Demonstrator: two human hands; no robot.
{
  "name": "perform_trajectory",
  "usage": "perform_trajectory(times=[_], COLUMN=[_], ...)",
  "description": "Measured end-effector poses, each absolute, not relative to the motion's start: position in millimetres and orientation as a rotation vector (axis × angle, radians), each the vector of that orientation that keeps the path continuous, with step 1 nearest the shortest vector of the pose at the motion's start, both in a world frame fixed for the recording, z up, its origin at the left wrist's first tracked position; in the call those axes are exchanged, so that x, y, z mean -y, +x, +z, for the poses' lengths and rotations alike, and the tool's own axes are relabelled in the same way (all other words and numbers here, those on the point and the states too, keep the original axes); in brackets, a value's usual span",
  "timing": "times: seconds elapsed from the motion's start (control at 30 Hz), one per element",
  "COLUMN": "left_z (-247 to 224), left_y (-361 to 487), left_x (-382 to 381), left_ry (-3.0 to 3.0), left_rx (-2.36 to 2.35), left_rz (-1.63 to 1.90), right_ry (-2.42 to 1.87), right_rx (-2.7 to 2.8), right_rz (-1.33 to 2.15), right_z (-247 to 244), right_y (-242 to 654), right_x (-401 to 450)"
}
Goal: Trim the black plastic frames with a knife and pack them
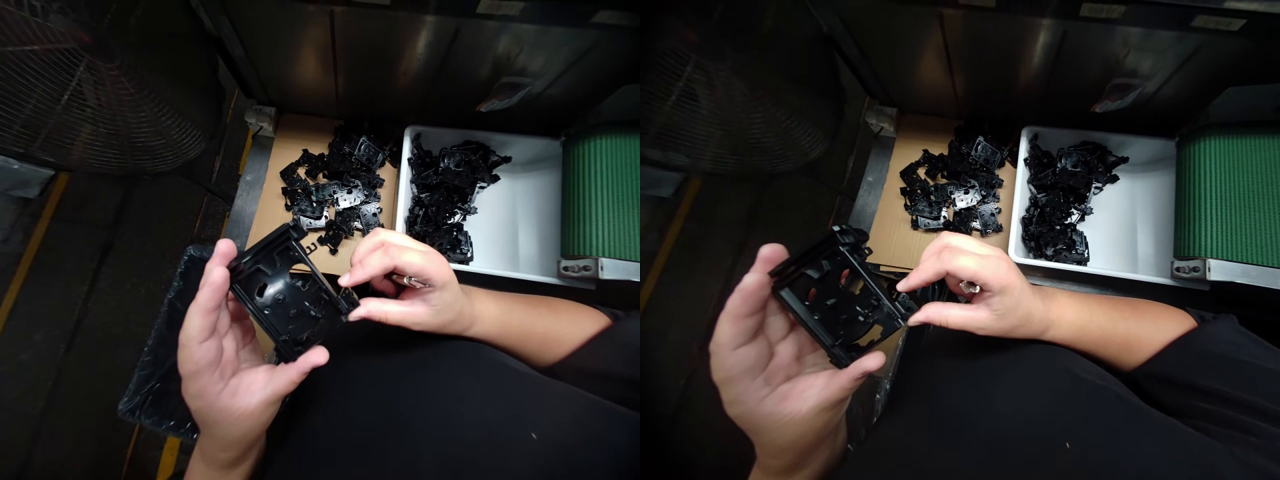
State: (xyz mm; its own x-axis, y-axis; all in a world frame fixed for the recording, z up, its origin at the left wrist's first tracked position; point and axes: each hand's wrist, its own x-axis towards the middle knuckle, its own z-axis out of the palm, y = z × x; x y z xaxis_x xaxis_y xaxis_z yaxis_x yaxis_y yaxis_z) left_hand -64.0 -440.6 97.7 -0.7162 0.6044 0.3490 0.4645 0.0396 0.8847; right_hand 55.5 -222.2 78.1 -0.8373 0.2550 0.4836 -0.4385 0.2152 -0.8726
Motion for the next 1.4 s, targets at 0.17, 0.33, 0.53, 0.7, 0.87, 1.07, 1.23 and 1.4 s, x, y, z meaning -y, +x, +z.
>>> perform_trajectory(times=[0.17, 0.33, 0.53, 0.7, 0.87, 1.07, 1.23, 1.4], left_z=[92, 71, 6, -124, -268, -387, -457, -497], left_y=[-62, -49, -35, -67, -148, -252, -316, -336], left_x=[460, 486, 535, 614, 700, 737, 732, 729], left_ry=[0.931, 0.375, -0.199, -0.662, -0.806, -0.549, -0.373, -0.301], left_rx=[-2.087, -1.711, -1.597, -2.044, -2.473, -2.742, -2.77, -2.695], left_rz=[1.798, 1.822, 1.847, 1.637, 1.165, 0.652, 0.533, 0.581], right_ry=[0.187, 0.298, 0.626, 0.454, -0.119, -0.604, -0.839, -1.035], right_rx=[1.982, 2.134, 2.536, 2.944, 3.038, 3.033, 2.971, 2.921], right_rz=[1.658, 1.563, 1.397, 1.651, 1.978, 2.182, 2.287, 2.297], right_z=[77, 62, 17, -17, -52, -94, -121, -133], right_y=[47, 32, 5, -12, -8, 5, 12, 21], right_x=[239, 262, 322, 378, 398, 412, 426, 426])
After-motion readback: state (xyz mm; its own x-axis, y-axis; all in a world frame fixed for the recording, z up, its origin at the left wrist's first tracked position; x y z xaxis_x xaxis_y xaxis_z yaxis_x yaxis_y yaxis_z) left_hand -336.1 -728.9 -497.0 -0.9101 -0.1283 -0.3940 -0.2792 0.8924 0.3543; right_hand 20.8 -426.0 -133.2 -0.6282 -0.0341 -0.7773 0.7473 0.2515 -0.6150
